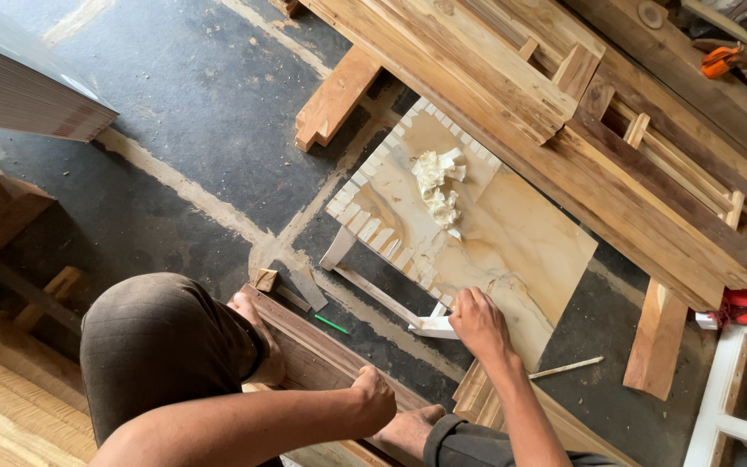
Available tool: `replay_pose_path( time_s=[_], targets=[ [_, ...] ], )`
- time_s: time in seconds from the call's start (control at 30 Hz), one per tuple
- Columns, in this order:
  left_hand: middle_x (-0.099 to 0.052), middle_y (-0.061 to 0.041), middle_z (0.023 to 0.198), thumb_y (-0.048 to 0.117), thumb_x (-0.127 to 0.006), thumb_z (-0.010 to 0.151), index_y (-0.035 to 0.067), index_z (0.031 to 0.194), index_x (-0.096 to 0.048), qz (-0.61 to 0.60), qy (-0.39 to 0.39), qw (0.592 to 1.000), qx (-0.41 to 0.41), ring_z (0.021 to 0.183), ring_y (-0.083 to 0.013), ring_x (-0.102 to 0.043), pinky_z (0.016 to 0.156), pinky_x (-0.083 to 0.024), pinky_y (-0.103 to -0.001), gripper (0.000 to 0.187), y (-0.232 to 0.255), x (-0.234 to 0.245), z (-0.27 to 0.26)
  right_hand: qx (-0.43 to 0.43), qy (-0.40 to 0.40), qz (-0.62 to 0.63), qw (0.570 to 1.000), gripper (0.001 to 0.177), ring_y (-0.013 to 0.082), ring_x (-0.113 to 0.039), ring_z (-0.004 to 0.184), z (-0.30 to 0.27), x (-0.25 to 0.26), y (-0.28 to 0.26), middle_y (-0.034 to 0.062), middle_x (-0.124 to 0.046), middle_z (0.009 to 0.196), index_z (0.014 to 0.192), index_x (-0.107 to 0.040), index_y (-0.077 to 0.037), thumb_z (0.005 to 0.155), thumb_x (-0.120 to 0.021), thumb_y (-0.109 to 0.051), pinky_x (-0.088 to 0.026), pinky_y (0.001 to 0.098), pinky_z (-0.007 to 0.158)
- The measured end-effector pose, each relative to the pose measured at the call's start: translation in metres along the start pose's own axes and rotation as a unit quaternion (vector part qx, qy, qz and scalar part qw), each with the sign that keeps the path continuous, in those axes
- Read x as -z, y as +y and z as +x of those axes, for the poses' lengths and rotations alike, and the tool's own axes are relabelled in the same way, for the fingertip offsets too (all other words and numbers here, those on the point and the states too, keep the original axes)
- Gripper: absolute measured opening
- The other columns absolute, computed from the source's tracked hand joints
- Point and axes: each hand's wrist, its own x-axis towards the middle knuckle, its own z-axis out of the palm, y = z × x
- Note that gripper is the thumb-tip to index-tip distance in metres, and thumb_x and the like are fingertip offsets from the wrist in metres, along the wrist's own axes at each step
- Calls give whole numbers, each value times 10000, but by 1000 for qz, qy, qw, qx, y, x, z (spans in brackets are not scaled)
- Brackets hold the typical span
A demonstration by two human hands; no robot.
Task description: The person sits on the floor and applies glue to the joints of a wooden frame using a small stick. They repeatedly dip the stick into a pile of white glue and spread it along the edges of the frame.
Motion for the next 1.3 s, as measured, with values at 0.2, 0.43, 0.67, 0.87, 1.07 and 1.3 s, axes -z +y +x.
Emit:
replay_pose_path(
  time_s=[0.2, 0.43, 0.67, 0.87, 1.07, 1.3],
  targets=[
    [-737, -218, 1160, 321, -830, 843, 3, 1162, -733, 12, 17, 1000, 7, 1048, -332, -686, 951, -487, -551, 461, -7, 8, -11, -11, -77, -22, 997, 84, 386, -689, 909, -7, 6, -2, 194, -690, 945, 897, -639, -14, 839, -629, -75, -560, 491, 811],
    [-704, -244, 1197, 322, -827, 858, 10, 1182, -725, -7, 20, 1000, 7, 1071, -372, -667, 972, -473, -572, 461, -7, 18, -17, -28, -115, -57, 991, 85, 306, -733, 815, -26, -24, -8, 190, -687, 937, 953, -634, -7, 983, -571, -55, -630, 385, 679],
    [-739, -209, 1148, 309, -828, 843, 19, 1171, -738, -6, 10, 1000, 5, 1041, -330, -694, 941, -488, -550, 446, -8, 19, -19, -34, 20, 30, 999, 120, 372, -718, 783, -46, -33, -25, 135, -730, 898, 892, -661, -58, 852, -691, -167, -577, 477, 679],
    [-725, -215, 1180, 329, -822, 849, 19, 1190, -729, -24, 12, 1000, 8, 1080, -349, -685, 962, -470, -564, 471, -8, 23, -19, -75, -49, 39, 995, 501, 414, -712, 704, -46, -43, -29, 219, -701, 754, 1267, -609, 0, 847, -714, -252, -575, 510, 619],
    [-719, -229, 1208, 326, -842, 834, 14, 1199, -727, 0, 7, 1000, 7, 1122, -367, -674, 974, -473, -550, 493, -6, 20, -20, -117, -309, 29, 944, 349, 291, -714, 639, -48, -75, -12, 137, -713, 755, 1284, -598, -20, 1015, -593, -242, -602, 423, 560],
    [-738, -208, 1202, 282, -833, 830, 31, 1176, -752, -19, 37, 999, 27, 1126, -354, -685, 989, -471, -560, 435, -10, 21, -22, -7, -220, 174, 960, 215, 117, -596, 630, -49, -66, -30, 86, -682, 742, 976, -675, -22, 864, -760, -185, -489, 265, 580]
  ],
)
